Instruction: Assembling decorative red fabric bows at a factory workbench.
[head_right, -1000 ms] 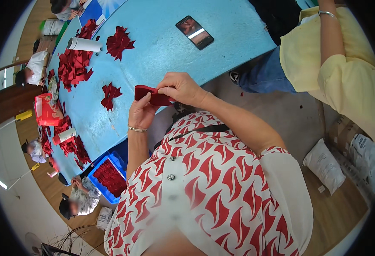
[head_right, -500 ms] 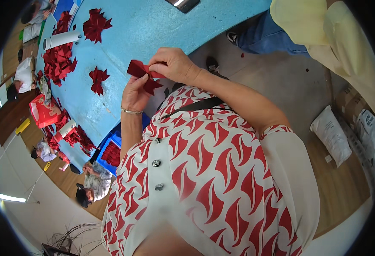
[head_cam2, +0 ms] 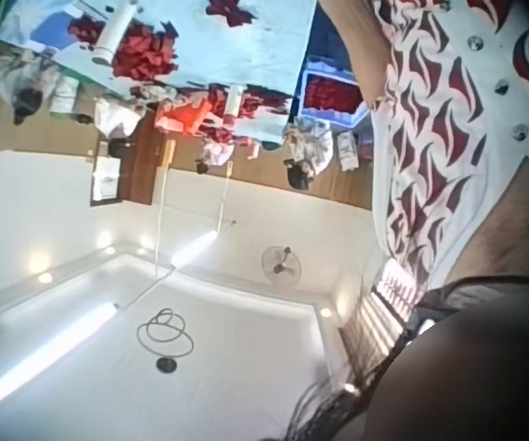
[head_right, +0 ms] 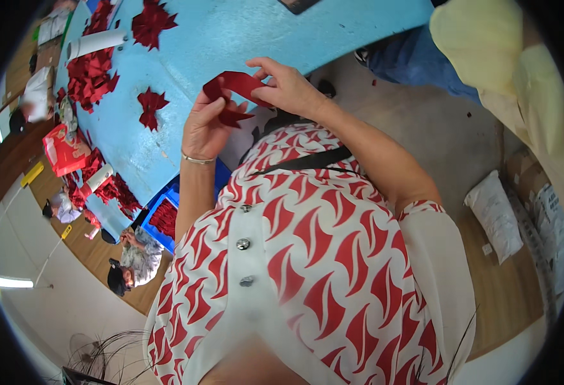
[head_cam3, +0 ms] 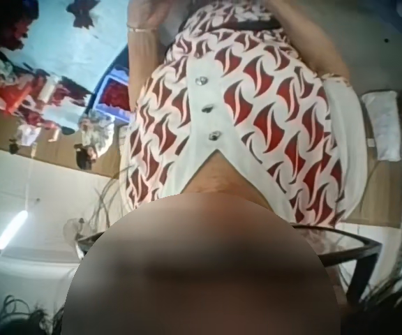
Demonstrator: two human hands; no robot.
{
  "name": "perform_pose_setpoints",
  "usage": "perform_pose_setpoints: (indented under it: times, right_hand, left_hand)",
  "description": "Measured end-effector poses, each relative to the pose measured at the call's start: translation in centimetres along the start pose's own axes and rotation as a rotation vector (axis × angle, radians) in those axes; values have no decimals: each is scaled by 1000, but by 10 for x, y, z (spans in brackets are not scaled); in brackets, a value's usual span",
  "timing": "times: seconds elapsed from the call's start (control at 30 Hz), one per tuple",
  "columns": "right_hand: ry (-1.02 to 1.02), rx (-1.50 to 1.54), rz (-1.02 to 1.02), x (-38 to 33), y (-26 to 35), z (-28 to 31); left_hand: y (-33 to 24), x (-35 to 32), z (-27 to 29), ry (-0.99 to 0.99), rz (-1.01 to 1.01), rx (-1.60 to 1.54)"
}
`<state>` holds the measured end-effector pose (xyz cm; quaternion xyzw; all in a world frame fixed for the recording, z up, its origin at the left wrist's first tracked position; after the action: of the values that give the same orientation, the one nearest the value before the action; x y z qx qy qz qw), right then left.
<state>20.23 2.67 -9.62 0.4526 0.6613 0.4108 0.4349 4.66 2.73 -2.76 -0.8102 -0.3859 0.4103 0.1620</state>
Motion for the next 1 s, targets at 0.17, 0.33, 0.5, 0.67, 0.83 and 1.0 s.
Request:
perform_pose_setpoints:
  times: [0.17,0.33,0.5,0.67,0.83,1.0]
  right_hand:
    - [138,53,131,10,45,-39]
    - [133,-55,286,18,70,-66]
    - [129,-184,215,16,72,-78]
    - [66,-200,401,20,72,-90]
    - [89,-16,210,21,77,-96]
    - [112,-80,253,22,86,-94]
  left_hand:
    - [-22,-22,-4,-112,-143,197]
    - [-36,-38,-1,-166,-285,305]
    - [-45,-48,4,-241,-322,204]
    - [-48,-52,13,-310,-354,204]
    - [-52,-55,11,-299,-374,172]
    - [-54,-61,-1,-275,-330,103]
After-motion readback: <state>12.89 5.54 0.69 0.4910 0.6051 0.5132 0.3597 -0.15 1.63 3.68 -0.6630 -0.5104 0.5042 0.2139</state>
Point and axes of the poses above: each hand's wrist, its own x-axis towards the middle knuckle, its own z-axis out of the back of the hand, y = z × x, the point moved 2 cm from there along x, towards the middle knuckle, and after that the axes turned 2 degrees about x, right-handed, at the moved point
